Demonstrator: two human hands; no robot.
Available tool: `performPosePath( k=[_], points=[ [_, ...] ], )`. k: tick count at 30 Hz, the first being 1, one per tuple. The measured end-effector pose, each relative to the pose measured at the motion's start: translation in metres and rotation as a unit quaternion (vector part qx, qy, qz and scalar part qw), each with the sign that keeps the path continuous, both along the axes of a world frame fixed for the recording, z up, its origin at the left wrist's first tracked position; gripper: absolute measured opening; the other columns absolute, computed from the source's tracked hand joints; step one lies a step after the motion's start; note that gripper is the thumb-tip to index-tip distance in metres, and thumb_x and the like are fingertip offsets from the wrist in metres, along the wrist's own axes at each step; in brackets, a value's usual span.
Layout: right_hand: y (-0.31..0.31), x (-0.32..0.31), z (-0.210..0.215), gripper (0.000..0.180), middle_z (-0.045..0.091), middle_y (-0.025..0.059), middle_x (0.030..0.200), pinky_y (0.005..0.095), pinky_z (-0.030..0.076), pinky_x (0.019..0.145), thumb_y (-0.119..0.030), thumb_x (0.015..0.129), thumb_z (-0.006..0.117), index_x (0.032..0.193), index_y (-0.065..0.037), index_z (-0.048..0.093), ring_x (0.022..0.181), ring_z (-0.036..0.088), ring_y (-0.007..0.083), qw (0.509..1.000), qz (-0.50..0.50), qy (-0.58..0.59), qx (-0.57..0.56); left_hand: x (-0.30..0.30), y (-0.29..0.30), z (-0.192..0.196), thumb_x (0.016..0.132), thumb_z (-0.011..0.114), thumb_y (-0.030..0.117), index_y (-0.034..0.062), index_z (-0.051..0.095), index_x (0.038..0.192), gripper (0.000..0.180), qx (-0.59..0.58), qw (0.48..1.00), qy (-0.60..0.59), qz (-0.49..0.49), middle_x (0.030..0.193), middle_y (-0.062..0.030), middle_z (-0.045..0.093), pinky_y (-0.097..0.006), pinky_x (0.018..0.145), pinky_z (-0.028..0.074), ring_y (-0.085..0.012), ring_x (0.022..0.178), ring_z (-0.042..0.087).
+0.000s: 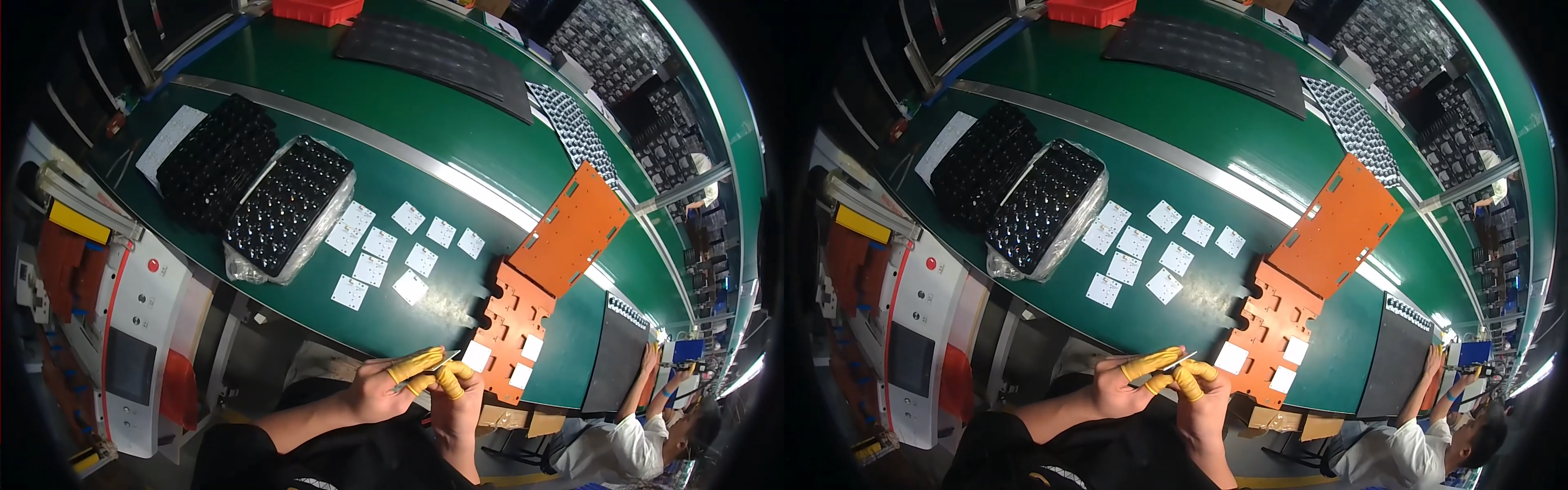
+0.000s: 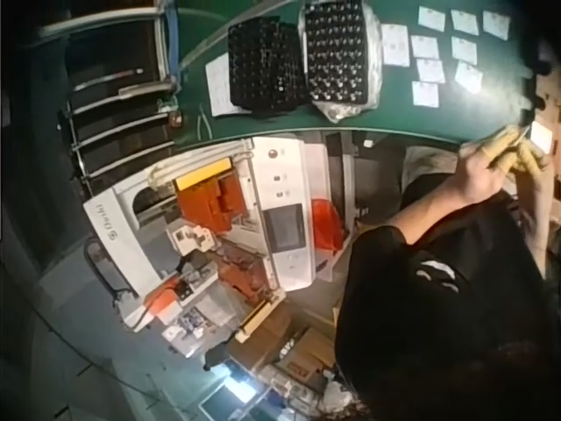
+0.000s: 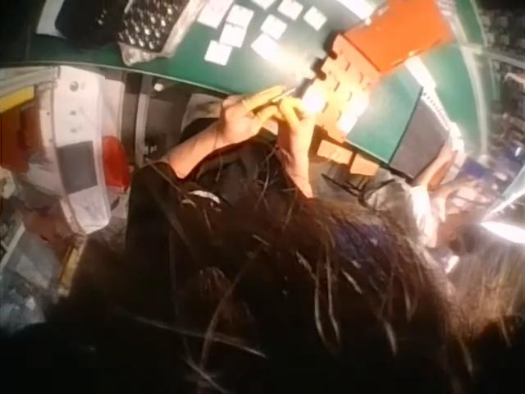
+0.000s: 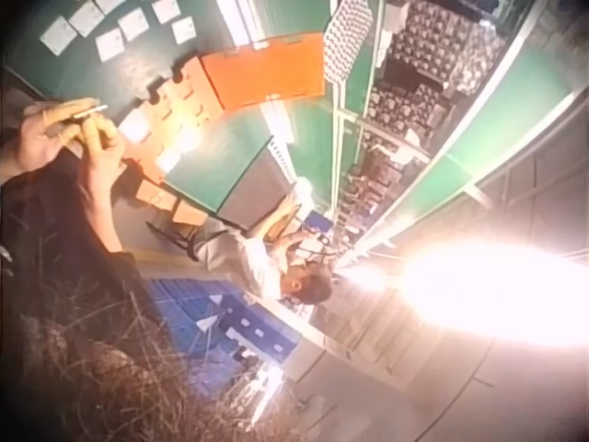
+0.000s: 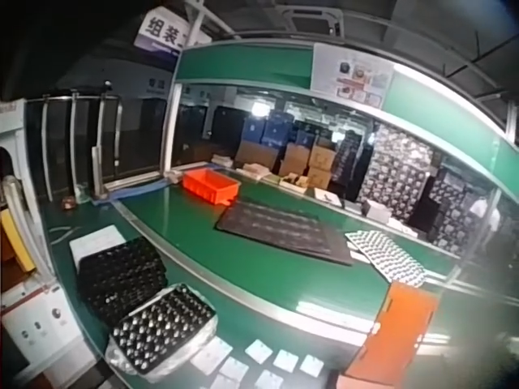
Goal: The recorder is placing small light components into an orange assembly jig on a factory production line.
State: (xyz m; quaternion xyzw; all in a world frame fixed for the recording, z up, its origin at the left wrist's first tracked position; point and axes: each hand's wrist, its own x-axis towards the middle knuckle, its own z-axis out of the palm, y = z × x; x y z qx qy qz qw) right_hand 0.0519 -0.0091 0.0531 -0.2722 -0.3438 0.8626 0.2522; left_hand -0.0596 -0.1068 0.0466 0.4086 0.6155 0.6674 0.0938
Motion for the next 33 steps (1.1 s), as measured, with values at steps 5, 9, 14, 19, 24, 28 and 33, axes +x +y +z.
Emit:
performPosePath(
  k=[5,9,14,19,24,28,33],
  points=[
    [0.016,0.022,-0.003,0.020,0.068,0.0185,0.102,0.0377,0.056,0.075,-0.014,0.093,0.062,0.098,0.005,0.067,0.086,0.067,0.0256,0.998,0.056,0.003,-0.029,-0.007,0.001,0.006,0.081,0.057,-0.017,-0.0064,0.064,0.113,0.035,0.036,0.990,-0.053,-0.127,0.111,-0.0142,0.069,-0.031,0.079,0.056,-0.0201,0.087,0.069],
    [0.028,0.044,-0.008,0.048,0.064,0.0215,0.099,0.0406,0.054,0.072,-0.040,0.097,0.051,0.107,0.006,0.061,0.084,0.065,0.0315,0.952,0.263,0.016,-0.153,-0.003,-0.008,0.004,0.077,0.053,-0.021,-0.0005,0.065,0.114,0.044,0.052,0.906,-0.242,-0.342,0.116,-0.0139,0.065,-0.035,0.086,0.055,-0.0200,0.088,0.068],
    [0.030,0.087,-0.041,0.031,0.066,0.0097,0.098,0.0267,0.051,0.066,-0.016,0.089,0.066,0.107,0.008,0.060,0.077,0.063,0.0136,0.930,0.324,0.085,-0.152,-0.018,0.008,0.018,0.072,0.062,-0.012,0.0056,0.071,0.107,0.040,0.069,0.896,0.002,-0.438,0.107,-0.0057,0.067,-0.060,0.111,0.029,-0.0333,0.116,0.056],
    [0.054,0.088,-0.030,0.034,0.064,0.0054,0.092,0.0223,0.050,0.063,-0.013,0.083,0.071,0.110,0.005,0.058,0.072,0.061,0.0088,0.893,0.432,-0.015,-0.129,-0.005,0.012,-0.003,0.070,0.067,-0.009,0.0116,0.073,0.103,0.039,0.015,0.897,0.056,-0.439,0.114,-0.0066,0.063,-0.049,0.104,0.040,-0.0319,0.118,0.052],
    [0.078,0.085,-0.015,0.028,0.063,0.0028,0.086,0.0215,0.047,0.060,-0.012,0.083,0.068,0.103,0.005,0.059,0.069,0.057,0.0066,0.875,0.462,-0.119,0.087,0.000,0.020,-0.003,0.070,0.066,-0.006,0.0153,0.074,0.101,0.038,-0.048,0.910,0.145,-0.385,0.123,-0.0093,0.058,-0.041,0.096,0.046,-0.0285,0.119,0.051],
    [0.100,0.090,0.004,0.020,0.064,0.0005,0.079,0.0233,0.046,0.061,-0.007,0.081,0.063,0.098,0.002,0.064,0.070,0.058,0.0075,0.873,0.387,-0.236,0.181,-0.004,0.035,0.005,0.074,0.068,0.002,0.0102,0.072,0.101,0.029,-0.038,0.937,0.207,-0.279,0.118,-0.0107,0.061,-0.042,0.095,0.047,-0.0282,0.113,0.057],
    [0.188,0.083,-0.009,0.010,0.048,-0.0047,0.062,0.0194,0.030,0.043,-0.010,0.089,0.062,0.081,-0.005,0.058,0.047,0.040,0.0038,0.935,-0.112,-0.295,0.159,-0.021,0.033,-0.021,0.075,0.075,0.027,-0.0012,0.059,0.120,0.056,-0.315,0.898,0.307,-0.029,0.131,-0.0202,0.052,-0.055,0.107,0.033,-0.0420,0.131,0.039]
  ],
)
